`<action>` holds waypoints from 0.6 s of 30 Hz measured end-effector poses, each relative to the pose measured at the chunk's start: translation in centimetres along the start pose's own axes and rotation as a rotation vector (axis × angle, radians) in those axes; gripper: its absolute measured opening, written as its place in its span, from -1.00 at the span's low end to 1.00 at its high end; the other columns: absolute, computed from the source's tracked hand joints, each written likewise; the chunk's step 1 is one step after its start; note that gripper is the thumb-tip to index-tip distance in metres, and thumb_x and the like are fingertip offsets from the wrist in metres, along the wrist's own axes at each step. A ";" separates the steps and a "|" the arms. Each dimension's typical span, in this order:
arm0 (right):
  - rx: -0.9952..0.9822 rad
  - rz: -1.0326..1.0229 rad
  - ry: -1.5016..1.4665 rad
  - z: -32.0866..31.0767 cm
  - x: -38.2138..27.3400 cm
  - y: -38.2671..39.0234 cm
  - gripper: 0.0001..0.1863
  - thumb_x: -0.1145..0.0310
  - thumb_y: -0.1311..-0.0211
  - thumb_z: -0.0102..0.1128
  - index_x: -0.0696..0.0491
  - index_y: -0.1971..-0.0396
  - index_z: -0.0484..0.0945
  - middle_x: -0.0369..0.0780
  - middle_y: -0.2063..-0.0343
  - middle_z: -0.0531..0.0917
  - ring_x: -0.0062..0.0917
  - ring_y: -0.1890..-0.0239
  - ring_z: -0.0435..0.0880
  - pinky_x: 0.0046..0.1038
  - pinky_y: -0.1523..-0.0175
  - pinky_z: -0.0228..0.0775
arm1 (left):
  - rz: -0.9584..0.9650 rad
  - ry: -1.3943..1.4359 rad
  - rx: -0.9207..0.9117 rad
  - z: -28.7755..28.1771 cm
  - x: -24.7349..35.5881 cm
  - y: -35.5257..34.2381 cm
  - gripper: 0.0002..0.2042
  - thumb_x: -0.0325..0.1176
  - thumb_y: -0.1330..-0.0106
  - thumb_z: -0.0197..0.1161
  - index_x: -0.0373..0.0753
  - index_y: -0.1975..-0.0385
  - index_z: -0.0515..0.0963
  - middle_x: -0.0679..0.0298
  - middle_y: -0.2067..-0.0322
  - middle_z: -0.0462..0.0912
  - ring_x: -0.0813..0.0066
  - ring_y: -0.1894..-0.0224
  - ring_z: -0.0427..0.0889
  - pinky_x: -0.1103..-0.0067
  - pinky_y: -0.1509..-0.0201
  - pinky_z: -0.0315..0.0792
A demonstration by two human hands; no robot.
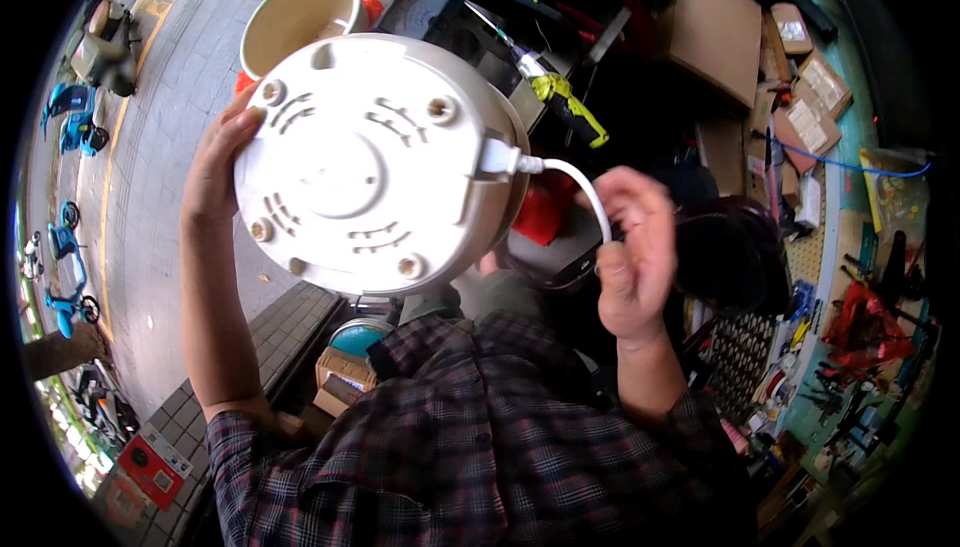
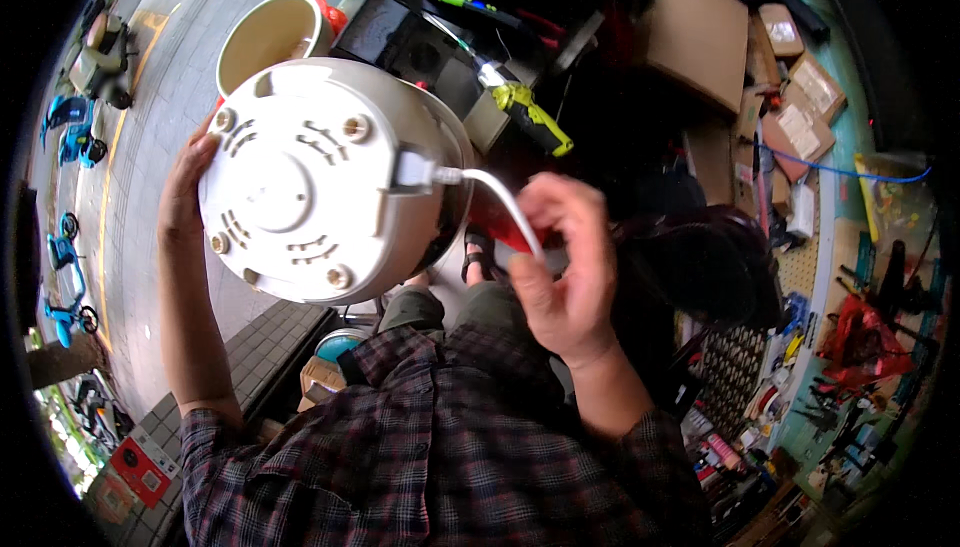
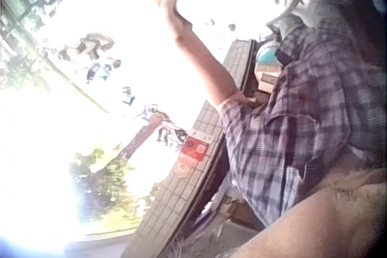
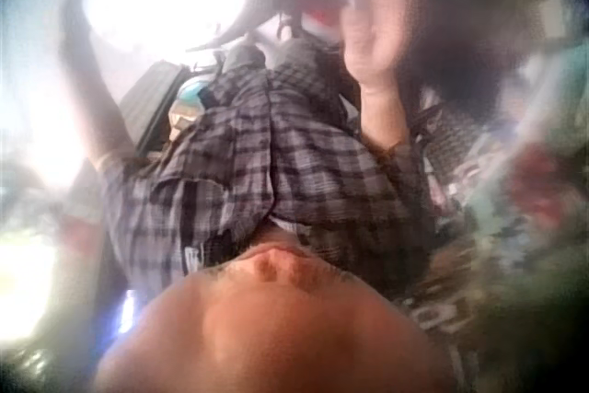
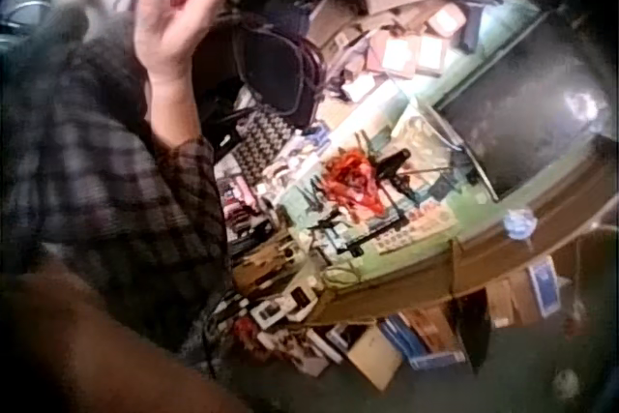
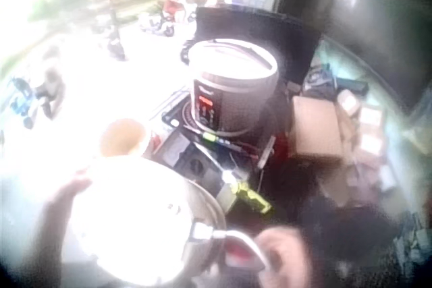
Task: The person uses a power drill to tighten screws on the internal wiring of a white appliance base. They then connect wires, place the top cover onto the base, and inspect the assembled unit.
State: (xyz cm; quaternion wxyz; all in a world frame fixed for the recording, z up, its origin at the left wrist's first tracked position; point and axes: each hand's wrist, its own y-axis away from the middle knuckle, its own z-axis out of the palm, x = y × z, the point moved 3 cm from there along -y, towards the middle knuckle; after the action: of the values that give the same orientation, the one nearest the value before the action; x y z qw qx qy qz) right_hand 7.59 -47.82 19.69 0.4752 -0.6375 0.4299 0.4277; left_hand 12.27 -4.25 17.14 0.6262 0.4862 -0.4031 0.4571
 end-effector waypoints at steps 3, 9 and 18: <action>-0.343 0.257 -0.139 0.7 1.2 2.7 -0.52 0.16 -0.45 0.45 0.16 -0.15 0.55 -0.26 0.15 0.70 -0.61 0.21 0.72 -0.47 0.13 0.61 | -0.018 0.058 0.137 -1.5 -1.9 1.0 -0.18 0.07 -0.50 0.22 -0.38 -0.59 0.19 -0.14 -0.30 0.61 0.05 -0.20 0.75 0.18 -0.27 0.70; -0.400 -0.254 -0.102 6.3 -4.2 4.5 -0.70 0.27 -0.45 0.38 0.05 0.06 0.46 -0.28 0.29 0.51 -0.54 0.34 0.65 -0.41 0.42 0.60 | -0.146 0.269 0.530 -6.1 -4.9 2.2 0.03 0.59 -0.43 -0.11 -0.22 -0.59 0.25 -0.02 -0.49 0.42 -0.06 -0.45 0.49 0.00 -0.51 0.42; -0.567 -0.346 0.119 12.3 -5.5 3.3 -0.67 0.19 -0.57 0.19 0.20 0.05 0.61 -0.12 0.23 0.61 -0.40 0.31 0.67 -0.44 0.33 0.57 | 0.047 0.364 0.233 -1.7 -4.4 -0.1 -0.59 -0.05 -0.60 0.16 -0.28 -0.16 0.47 0.26 0.29 0.39 0.48 0.36 0.38 0.54 0.30 0.35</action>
State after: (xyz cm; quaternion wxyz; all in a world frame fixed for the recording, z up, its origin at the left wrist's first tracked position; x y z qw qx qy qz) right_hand 1.26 -35.70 21.91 0.3185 -0.8317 0.2061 0.4055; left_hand 11.38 -3.37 12.60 0.6174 0.4551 -0.2389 0.5954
